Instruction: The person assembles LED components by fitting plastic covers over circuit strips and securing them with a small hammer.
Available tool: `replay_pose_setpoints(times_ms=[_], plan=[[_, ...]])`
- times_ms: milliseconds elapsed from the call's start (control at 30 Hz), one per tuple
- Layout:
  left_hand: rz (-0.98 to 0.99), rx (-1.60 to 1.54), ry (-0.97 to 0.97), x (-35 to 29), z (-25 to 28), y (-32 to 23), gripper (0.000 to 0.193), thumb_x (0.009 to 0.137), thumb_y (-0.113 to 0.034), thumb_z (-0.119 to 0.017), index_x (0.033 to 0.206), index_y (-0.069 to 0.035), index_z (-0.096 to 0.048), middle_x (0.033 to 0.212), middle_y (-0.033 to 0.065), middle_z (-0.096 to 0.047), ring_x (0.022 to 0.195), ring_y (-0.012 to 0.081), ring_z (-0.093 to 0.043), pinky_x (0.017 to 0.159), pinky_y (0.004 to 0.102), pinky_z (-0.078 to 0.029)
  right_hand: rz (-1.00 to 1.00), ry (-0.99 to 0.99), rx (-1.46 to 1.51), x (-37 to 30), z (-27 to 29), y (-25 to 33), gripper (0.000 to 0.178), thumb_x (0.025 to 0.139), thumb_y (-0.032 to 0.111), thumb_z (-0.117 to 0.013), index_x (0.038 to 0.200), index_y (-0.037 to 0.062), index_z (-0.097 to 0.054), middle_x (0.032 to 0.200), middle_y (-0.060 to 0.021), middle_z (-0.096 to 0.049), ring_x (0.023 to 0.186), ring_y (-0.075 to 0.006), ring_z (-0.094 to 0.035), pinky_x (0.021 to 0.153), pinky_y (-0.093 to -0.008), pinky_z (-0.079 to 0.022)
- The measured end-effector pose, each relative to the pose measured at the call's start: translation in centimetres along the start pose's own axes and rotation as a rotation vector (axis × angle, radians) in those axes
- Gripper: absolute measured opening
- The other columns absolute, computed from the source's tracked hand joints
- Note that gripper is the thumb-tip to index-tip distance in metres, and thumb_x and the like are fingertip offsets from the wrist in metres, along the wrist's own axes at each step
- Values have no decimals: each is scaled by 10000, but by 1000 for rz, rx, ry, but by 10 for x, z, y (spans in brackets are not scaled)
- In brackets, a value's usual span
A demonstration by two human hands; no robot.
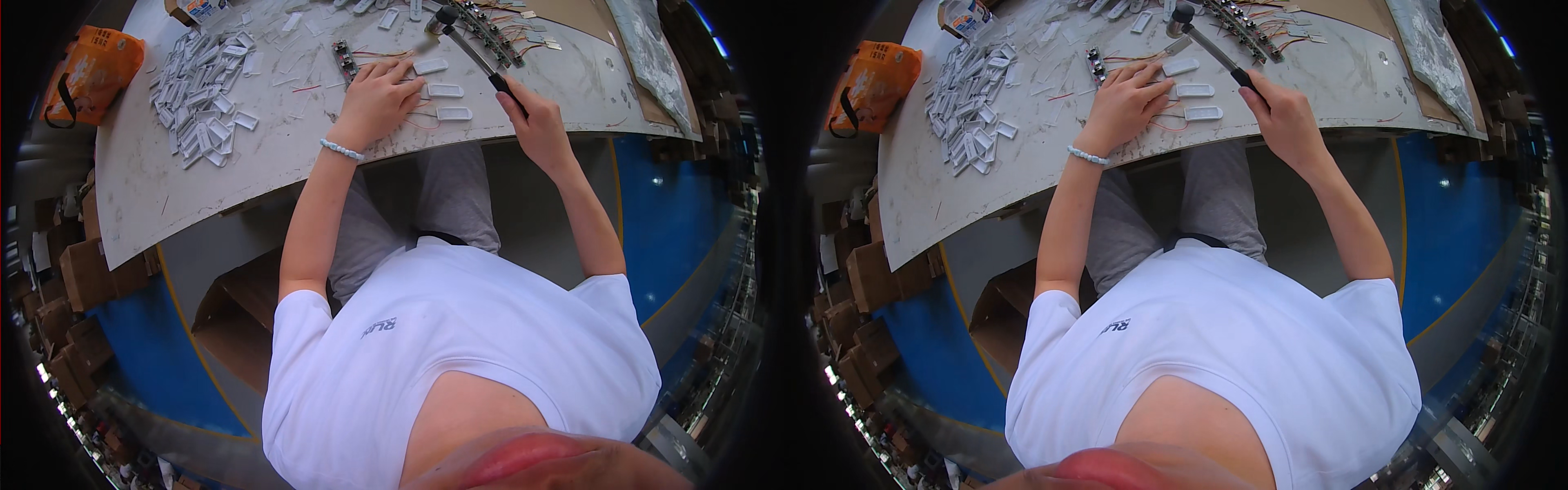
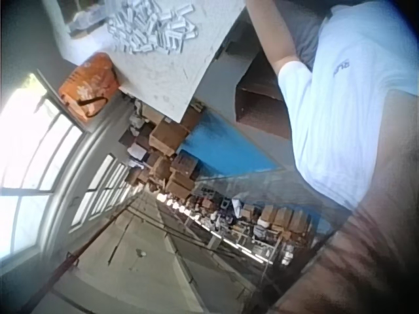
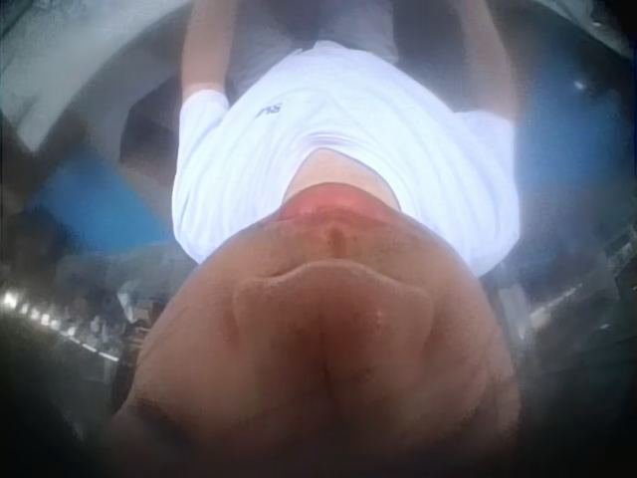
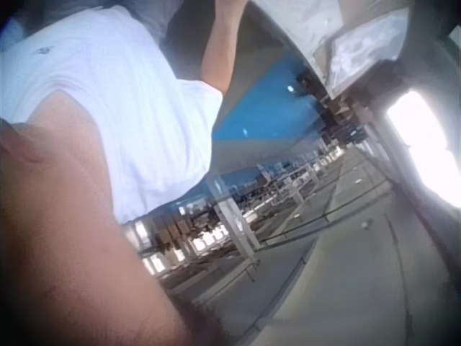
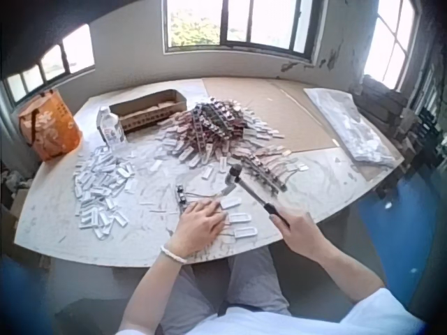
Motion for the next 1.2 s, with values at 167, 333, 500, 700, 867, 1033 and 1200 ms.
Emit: replay_pose_setpoints(times_ms=[167, 333, 500, 700, 867, 1033, 1200], plan=[[5, -9, 3, 2, -1, -1, 268, 931, -309, -654, 1160, -199, -738, 1347, 47, -631, 1273, 246, -543, 1064, 404, -426, 33, 104, -82, -13, -12, 8, 202, 984, 185, -611, 1101, 25, -573, 748, -235, -617, 721, -443, -601, 642, -521, -437], [-22, 3, -10, 7, 1, -2, 274, 929, -308, -658, 1165, -191, -734, 1347, 42, -630, 1265, 245, -548, 1050, 407, -433, -71, 75, -91, -20, -1, -12, 214, 983, 196, -619, 1113, 26, -617, 717, -222, -610, 670, -419, -585, 611, -468, -447], [-56, 19, -22, 1, 0, -1, 256, 919, -292, -666, 1140, -179, -729, 1330, 72, -632, 1260, 261, -549, 1048, 412, -431, -414, 174, 173, -5, 12, -27, 273, 987, 232, -633, 1107, -12, -659, 625, -121, -583, 563, -225, -600, 582, -382, -472], [-124, 13, -107, 11, 25, 0, 247, 909, -248, -685, 1129, -146, -733, 1271, 81, -661, 1192, 274, -583, 1012, 408, -460, -253, 89, -50, 21, 13, -81, 318, 990, 299, -608, 1023, 1, -713, 674, -123, -620, 625, -224, -637, 654, -374, -521], [287, -2, -113, 40, 43, 84, 216, 901, -182, -661, 1068, -70, -739, 1079, 108, -713, 999, 293, -667, 858, 406, -540, 134, -66, -217, 71, 7, -47, 212, 950, 181, -645, 1101, 56, -724, 1016, -115, -681, 923, -315, -658, 806, -415, -526], [419, -80, -83, 56, 19, 83, 200, 880, -135, -635, 1027, -43, -735, 1011, 136, -714, 913, 325, -688, 822, 412, -548, 865, -32, -224, 176, -69, 5, 215, 923, 56, -668, 1134, 53, -713, 1123, -81, -683, 953, -267, -665, 851, -325, -540], [364, -273, -81, 61, 6, 52, 184, 844, -112, -643, 975, -30, -742, 938, 150, -703, 871, 320, -681, 804, 410, -541, 818, 338, -239, 233, -112, -14, 237, 774, 111, -734, 1003, 54, -736, 1071, -126, -689, 1014, -329, -622, 883, -428, -494]])
Point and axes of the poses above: each hand's wrist, its own x-axis towards the middle knuckle, its own z-axis out of the back of the hand, y = z × x, the point moved 4 cm from there along x, towards the middle knuckle
